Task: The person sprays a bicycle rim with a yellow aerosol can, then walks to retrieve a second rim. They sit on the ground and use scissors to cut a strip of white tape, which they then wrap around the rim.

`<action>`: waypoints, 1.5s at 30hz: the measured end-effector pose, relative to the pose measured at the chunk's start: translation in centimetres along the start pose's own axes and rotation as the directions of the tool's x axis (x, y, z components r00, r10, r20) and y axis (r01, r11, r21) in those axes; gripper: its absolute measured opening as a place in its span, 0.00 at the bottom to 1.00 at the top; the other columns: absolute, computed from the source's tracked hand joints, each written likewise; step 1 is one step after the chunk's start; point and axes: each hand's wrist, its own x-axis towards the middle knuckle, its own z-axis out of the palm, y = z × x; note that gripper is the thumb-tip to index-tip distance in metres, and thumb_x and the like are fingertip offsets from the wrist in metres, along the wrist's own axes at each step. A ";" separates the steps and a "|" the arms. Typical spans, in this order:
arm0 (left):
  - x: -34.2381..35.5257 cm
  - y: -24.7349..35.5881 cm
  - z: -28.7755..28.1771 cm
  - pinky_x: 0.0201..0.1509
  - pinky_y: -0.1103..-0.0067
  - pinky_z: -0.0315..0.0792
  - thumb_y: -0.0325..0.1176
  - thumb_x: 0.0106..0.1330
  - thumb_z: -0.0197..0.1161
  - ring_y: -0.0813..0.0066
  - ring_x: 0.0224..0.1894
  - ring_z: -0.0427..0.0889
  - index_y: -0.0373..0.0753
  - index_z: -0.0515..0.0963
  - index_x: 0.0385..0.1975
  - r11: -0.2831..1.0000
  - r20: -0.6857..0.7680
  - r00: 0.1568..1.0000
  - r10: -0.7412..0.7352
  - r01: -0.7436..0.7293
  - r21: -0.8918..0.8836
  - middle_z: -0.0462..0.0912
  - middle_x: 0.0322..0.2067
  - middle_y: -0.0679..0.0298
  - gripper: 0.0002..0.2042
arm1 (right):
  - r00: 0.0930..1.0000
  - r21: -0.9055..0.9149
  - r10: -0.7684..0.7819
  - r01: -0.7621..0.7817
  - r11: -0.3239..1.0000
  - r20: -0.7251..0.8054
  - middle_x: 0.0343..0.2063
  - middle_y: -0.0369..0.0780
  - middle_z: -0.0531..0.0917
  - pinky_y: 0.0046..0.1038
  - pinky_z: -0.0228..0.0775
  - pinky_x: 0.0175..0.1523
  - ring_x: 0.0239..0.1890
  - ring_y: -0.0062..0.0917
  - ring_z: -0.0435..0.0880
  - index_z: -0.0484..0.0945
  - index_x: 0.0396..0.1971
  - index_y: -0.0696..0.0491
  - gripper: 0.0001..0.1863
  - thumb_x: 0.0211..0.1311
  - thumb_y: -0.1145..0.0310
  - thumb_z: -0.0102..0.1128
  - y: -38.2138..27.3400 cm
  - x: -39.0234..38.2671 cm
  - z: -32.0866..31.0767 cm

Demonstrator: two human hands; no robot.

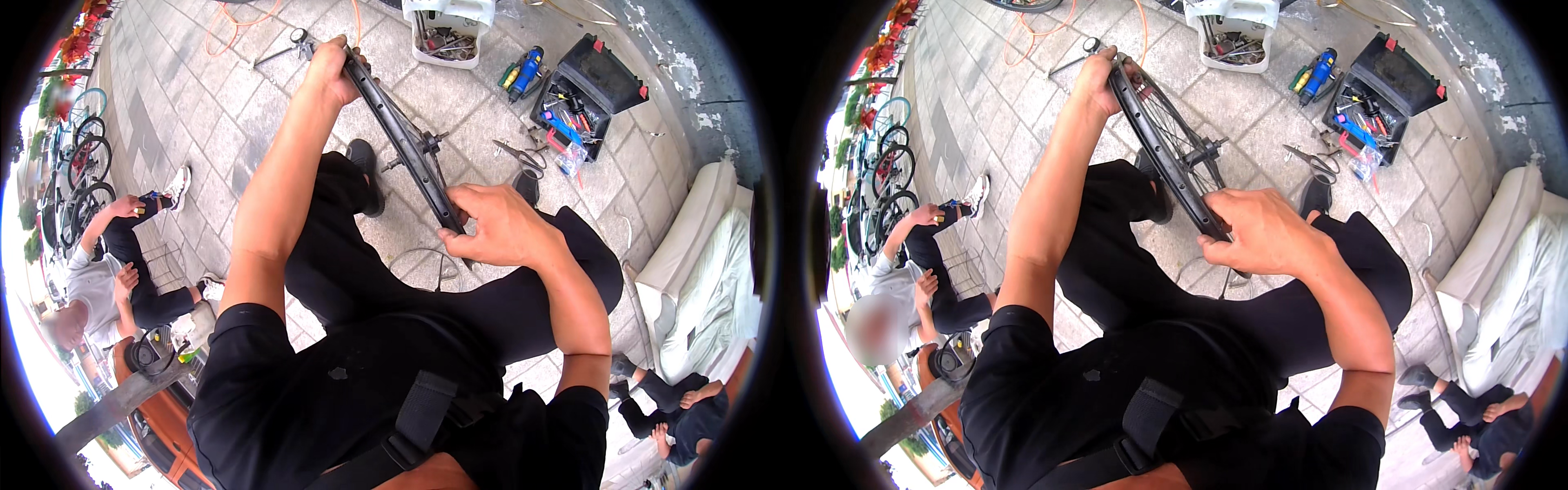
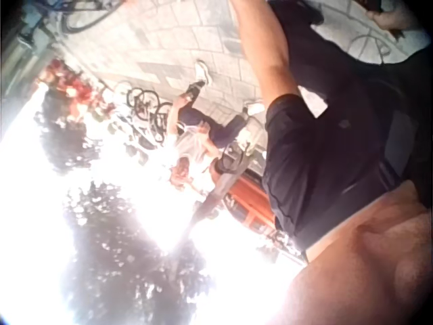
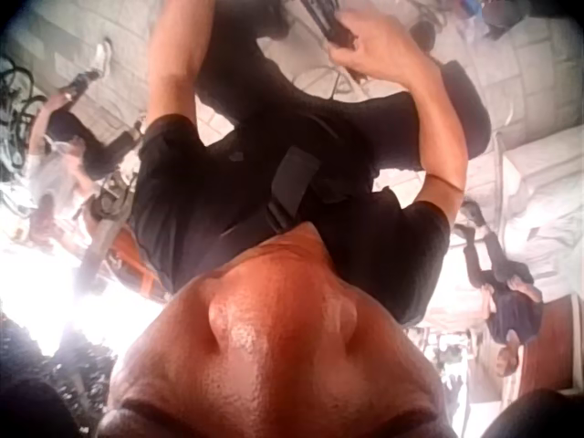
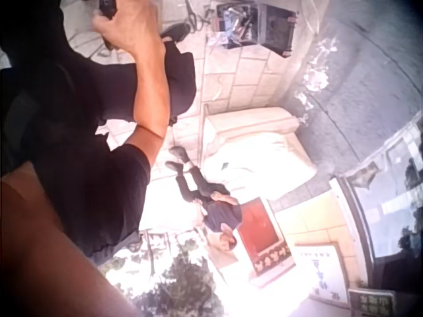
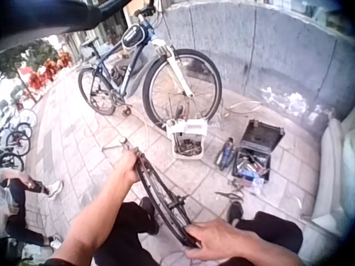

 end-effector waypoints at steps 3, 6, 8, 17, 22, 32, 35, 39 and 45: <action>-0.5 -0.1 0.5 0.48 0.47 0.72 0.48 0.81 0.43 0.64 0.27 0.72 0.39 0.70 0.37 1.000 0.036 0.999 0.013 -0.013 0.010 0.71 0.24 0.63 0.18 | 1.000 -0.028 -0.017 0.018 0.999 0.010 0.27 0.47 0.82 0.42 0.74 0.38 0.32 0.47 0.84 0.75 0.31 0.60 0.18 0.53 0.62 0.73 0.1 -0.1 0.0; -0.8 -0.2 0.6 0.51 0.50 0.77 0.47 0.82 0.40 0.66 0.28 0.71 0.39 0.69 0.32 0.999 0.016 1.000 0.009 -0.010 0.051 0.71 0.19 0.67 0.20 | 1.000 -0.031 -0.028 0.029 0.999 0.009 0.27 0.47 0.82 0.43 0.74 0.38 0.32 0.48 0.84 0.74 0.30 0.60 0.18 0.53 0.62 0.73 0.0 -0.1 0.0; -0.9 -0.2 0.6 0.51 0.50 0.78 0.47 0.82 0.40 0.66 0.28 0.72 0.39 0.69 0.32 0.999 0.011 1.000 0.009 -0.009 0.046 0.71 0.19 0.67 0.20 | 1.000 -0.031 -0.023 0.024 0.999 0.010 0.27 0.47 0.82 0.43 0.74 0.38 0.32 0.48 0.83 0.74 0.30 0.60 0.18 0.53 0.62 0.73 0.0 -0.1 0.1; -1.6 -0.7 0.9 0.51 0.49 0.76 0.47 0.82 0.42 0.65 0.28 0.72 0.38 0.71 0.33 0.998 0.029 0.999 0.034 -0.036 0.054 0.72 0.21 0.65 0.20 | 0.998 0.000 -0.034 0.034 0.999 0.045 0.27 0.49 0.82 0.44 0.73 0.38 0.33 0.49 0.83 0.75 0.31 0.61 0.20 0.52 0.62 0.74 0.0 -0.3 0.4; -0.3 -0.9 0.7 0.51 0.49 0.75 0.47 0.82 0.42 0.64 0.28 0.72 0.38 0.71 0.33 0.996 0.128 0.992 0.006 -0.017 0.084 0.72 0.22 0.65 0.20 | 0.997 -0.010 -0.009 0.009 1.000 0.079 0.28 0.49 0.81 0.45 0.72 0.40 0.34 0.50 0.83 0.75 0.31 0.61 0.20 0.53 0.59 0.72 -0.2 -0.5 0.1; 0.0 -0.3 0.4 0.54 0.51 0.78 0.46 0.83 0.38 0.66 0.28 0.71 0.40 0.70 0.30 0.993 0.117 0.993 0.000 -0.014 0.119 0.69 0.19 0.66 0.21 | 0.994 -0.004 0.033 -0.033 0.999 0.106 0.28 0.49 0.81 0.48 0.71 0.42 0.35 0.50 0.82 0.74 0.29 0.60 0.20 0.56 0.55 0.66 -0.1 -0.3 -0.5; -1.0 -0.6 1.4 0.54 0.50 0.78 0.45 0.83 0.38 0.66 0.29 0.71 0.40 0.69 0.30 0.993 0.043 0.999 0.022 -0.027 0.115 0.70 0.19 0.66 0.21 | 0.993 -0.006 0.032 -0.032 0.999 0.112 0.29 0.49 0.81 0.47 0.72 0.42 0.35 0.50 0.82 0.74 0.30 0.60 0.20 0.56 0.56 0.66 -0.1 -0.3 -0.5; -1.0 -0.5 1.2 0.52 0.44 0.75 0.47 0.81 0.44 0.57 0.28 0.74 0.36 0.70 0.39 0.999 0.054 0.998 0.010 -0.013 0.043 0.72 0.22 0.62 0.18 | 0.996 0.029 -0.002 -0.001 1.000 0.091 0.27 0.47 0.81 0.44 0.72 0.38 0.33 0.48 0.83 0.74 0.31 0.60 0.20 0.55 0.59 0.72 0.3 -0.4 0.0; -1.2 -0.2 0.0 0.53 0.50 0.77 0.47 0.83 0.43 0.67 0.30 0.74 0.39 0.72 0.33 0.997 0.148 0.989 -0.021 0.009 0.078 0.72 0.19 0.67 0.20 | 0.995 0.094 -0.033 0.024 0.995 0.096 0.29 0.48 0.82 0.47 0.74 0.45 0.37 0.51 0.83 0.74 0.31 0.60 0.20 0.56 0.56 0.68 -0.2 -0.2 1.2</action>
